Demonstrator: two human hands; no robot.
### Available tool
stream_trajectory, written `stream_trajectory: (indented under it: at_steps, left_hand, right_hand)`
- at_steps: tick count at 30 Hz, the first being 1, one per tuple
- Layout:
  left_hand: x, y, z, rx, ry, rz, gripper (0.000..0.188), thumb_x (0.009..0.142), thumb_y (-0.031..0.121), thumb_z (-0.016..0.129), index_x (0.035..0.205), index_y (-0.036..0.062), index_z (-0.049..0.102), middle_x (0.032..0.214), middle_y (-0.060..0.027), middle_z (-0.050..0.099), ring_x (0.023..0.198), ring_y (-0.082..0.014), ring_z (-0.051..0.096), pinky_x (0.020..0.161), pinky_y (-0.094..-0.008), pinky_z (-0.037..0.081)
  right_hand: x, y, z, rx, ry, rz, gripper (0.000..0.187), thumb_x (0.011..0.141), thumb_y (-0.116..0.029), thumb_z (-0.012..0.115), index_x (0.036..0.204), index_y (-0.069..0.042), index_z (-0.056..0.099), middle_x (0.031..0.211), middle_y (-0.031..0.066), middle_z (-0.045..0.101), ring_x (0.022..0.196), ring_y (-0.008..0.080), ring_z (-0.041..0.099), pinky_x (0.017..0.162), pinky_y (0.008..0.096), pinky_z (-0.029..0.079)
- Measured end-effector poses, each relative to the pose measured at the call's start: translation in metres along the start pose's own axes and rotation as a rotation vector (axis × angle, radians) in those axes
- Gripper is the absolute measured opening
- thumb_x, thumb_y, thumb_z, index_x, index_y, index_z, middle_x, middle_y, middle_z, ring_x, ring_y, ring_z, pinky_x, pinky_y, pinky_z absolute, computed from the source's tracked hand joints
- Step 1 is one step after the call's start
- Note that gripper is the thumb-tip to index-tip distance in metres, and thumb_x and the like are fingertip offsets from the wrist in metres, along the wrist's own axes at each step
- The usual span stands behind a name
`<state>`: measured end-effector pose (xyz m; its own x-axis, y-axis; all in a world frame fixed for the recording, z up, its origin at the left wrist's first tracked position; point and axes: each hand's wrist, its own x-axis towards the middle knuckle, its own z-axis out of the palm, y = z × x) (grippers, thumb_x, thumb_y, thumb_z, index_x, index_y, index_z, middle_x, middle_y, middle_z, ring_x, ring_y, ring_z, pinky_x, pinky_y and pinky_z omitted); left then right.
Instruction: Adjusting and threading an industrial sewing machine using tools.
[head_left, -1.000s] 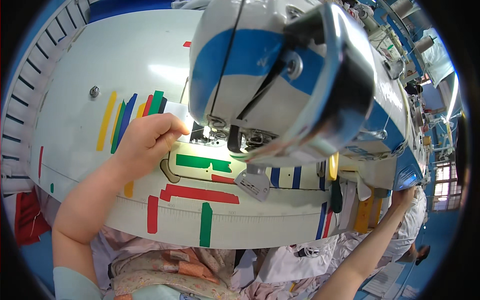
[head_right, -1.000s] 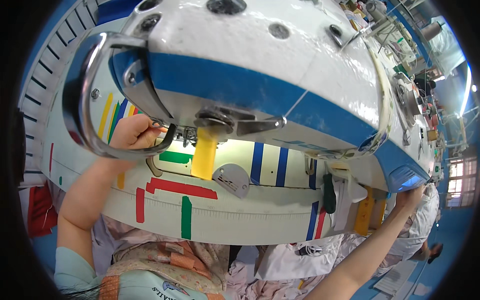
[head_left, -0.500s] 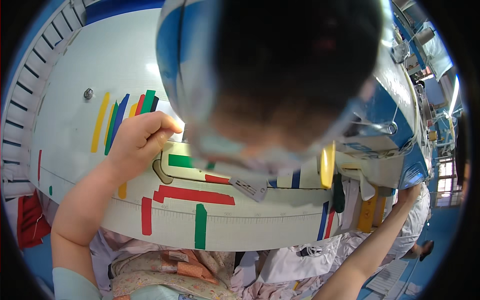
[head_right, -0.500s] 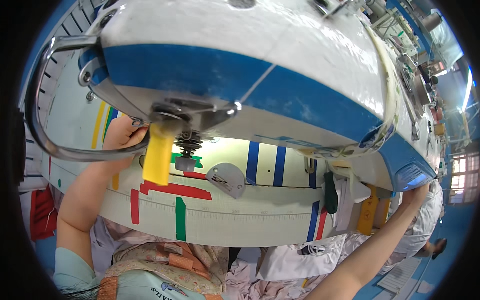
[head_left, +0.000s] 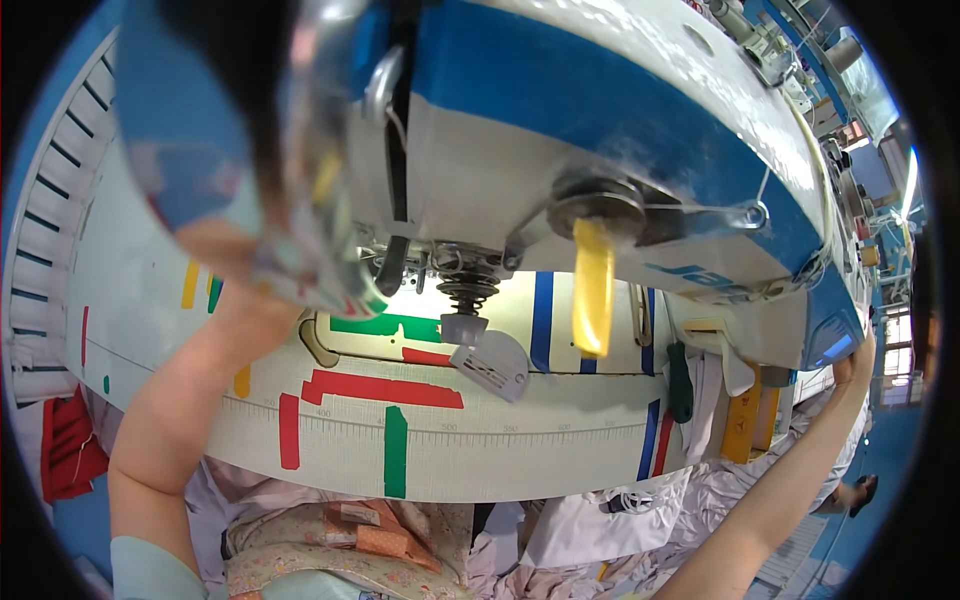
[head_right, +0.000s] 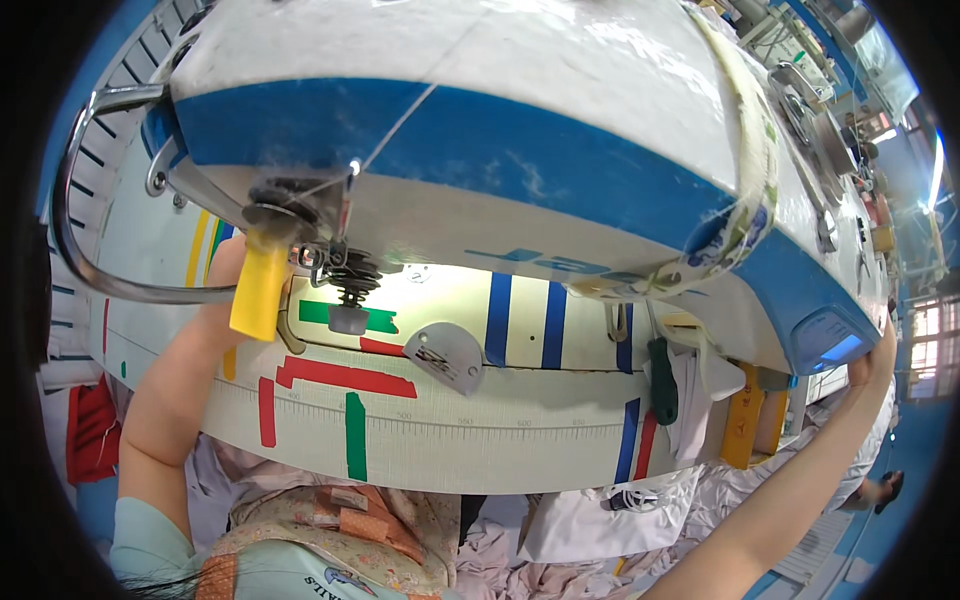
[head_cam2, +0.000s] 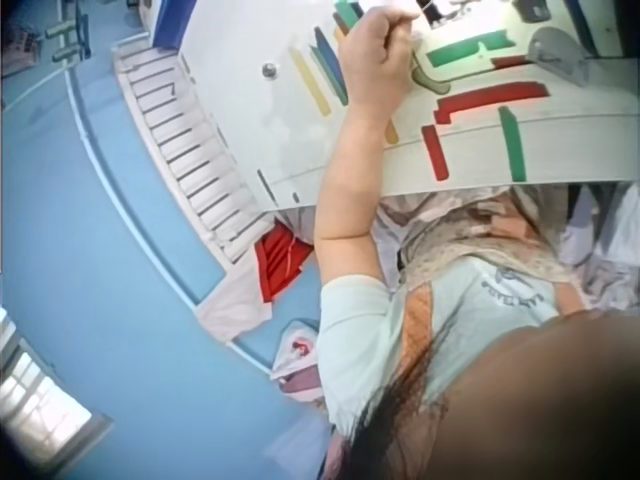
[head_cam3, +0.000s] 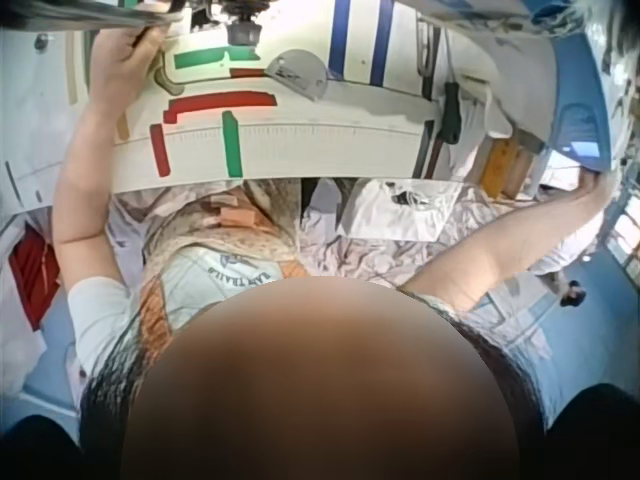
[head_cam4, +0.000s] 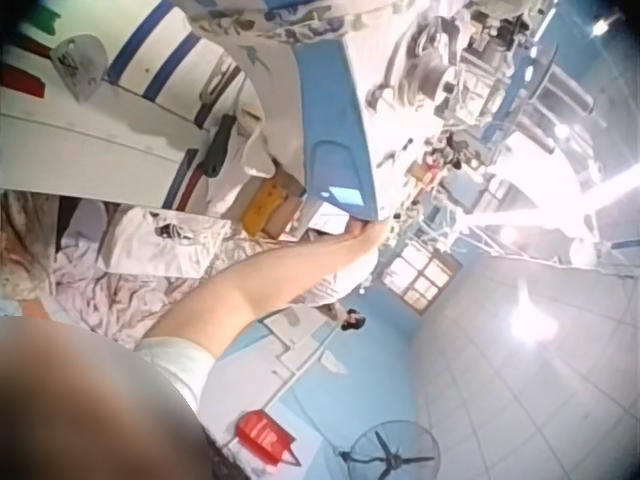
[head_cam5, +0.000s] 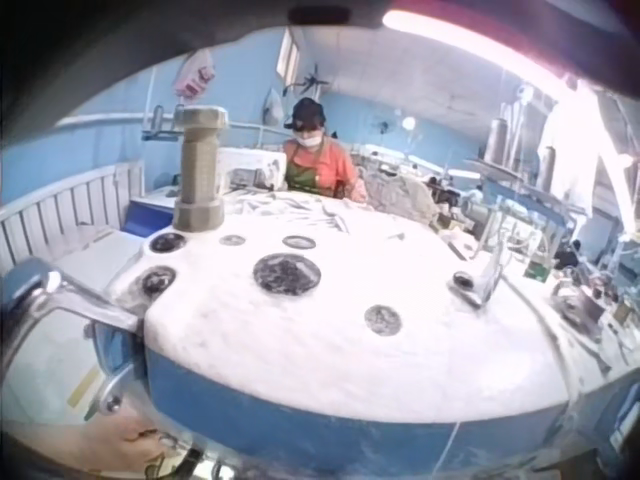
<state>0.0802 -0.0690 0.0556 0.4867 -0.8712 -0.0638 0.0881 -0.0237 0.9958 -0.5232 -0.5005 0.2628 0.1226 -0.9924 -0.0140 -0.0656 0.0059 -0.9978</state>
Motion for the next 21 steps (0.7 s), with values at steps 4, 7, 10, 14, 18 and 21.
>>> stream_trajectory:
  at_steps: [4,7,10,14,18,21]
  left_hand:
    - [0.003,0.023,-0.002,1.006,-0.142,0.279,0.024,0.079,-0.002,0.056,0.103,0.0026,0.058,0.1,-0.0084,0.06,0.096,-0.0221,0.056,0.083,-0.0334,0.045]
    - [0.004,0.029,0.009,0.627,-0.106,0.176,0.021,0.082,-0.001,0.056,0.102,0.0024,0.057,0.1,-0.008,0.059,0.095,-0.0195,0.056,0.082,-0.032,0.045]
    - [0.005,0.031,0.012,0.483,-0.149,0.148,0.017,0.084,-0.001,0.055,0.1,0.0028,0.057,0.099,-0.0075,0.059,0.094,-0.018,0.055,0.081,-0.03,0.044]
    - [0.013,0.039,0.024,0.327,-0.2,0.082,0.011,0.087,0.0,0.053,0.097,0.0033,0.056,0.097,-0.0068,0.057,0.091,-0.0158,0.054,0.08,-0.0271,0.043]
    - [0.009,0.033,0.014,0.693,-0.181,0.38,0.013,0.089,0.004,0.053,0.102,0.0041,0.055,0.094,-0.0051,0.055,0.089,-0.0159,0.052,0.08,-0.0267,0.042]
    - [0.006,0.018,0.014,0.514,-0.181,0.397,0.02,0.09,0.008,0.053,0.109,0.0052,0.052,0.096,-0.0055,0.056,0.092,-0.0168,0.053,0.082,-0.0275,0.043]
  right_hand:
    - [0.006,-0.022,0.006,-0.065,-0.003,0.034,0.03,0.094,-0.015,0.047,0.115,0.005,0.055,0.104,0.0179,0.063,0.088,0.0245,0.065,0.074,0.0358,0.055]
    - [0.01,-0.027,0.024,-0.076,0.018,0.126,0.031,0.094,-0.018,0.048,0.114,0.003,0.056,0.103,0.0164,0.064,0.087,0.0238,0.065,0.072,0.0345,0.056]
    - [0.02,-0.041,0.027,-0.153,-0.062,0.187,0.031,0.093,-0.019,0.049,0.114,0.003,0.057,0.102,0.0154,0.065,0.086,0.0232,0.065,0.071,0.0334,0.055]
    - [0.017,-0.05,0.107,-0.34,0.453,0.437,0.02,0.087,-0.024,0.059,0.088,-0.004,0.064,0.075,0.0025,0.064,0.048,0.0122,0.056,0.035,0.0222,0.04]
    - [0.048,-0.067,-0.006,-0.392,0.106,0.061,0.03,0.088,-0.027,0.056,0.1,0.0,0.061,0.086,0.0079,0.066,0.064,0.018,0.062,0.049,0.0278,0.049]
    - [0.041,-0.038,-0.005,-0.298,0.058,0.085,0.03,0.09,-0.024,0.054,0.105,0.001,0.06,0.091,0.0105,0.065,0.072,0.0196,0.063,0.058,0.0299,0.051]
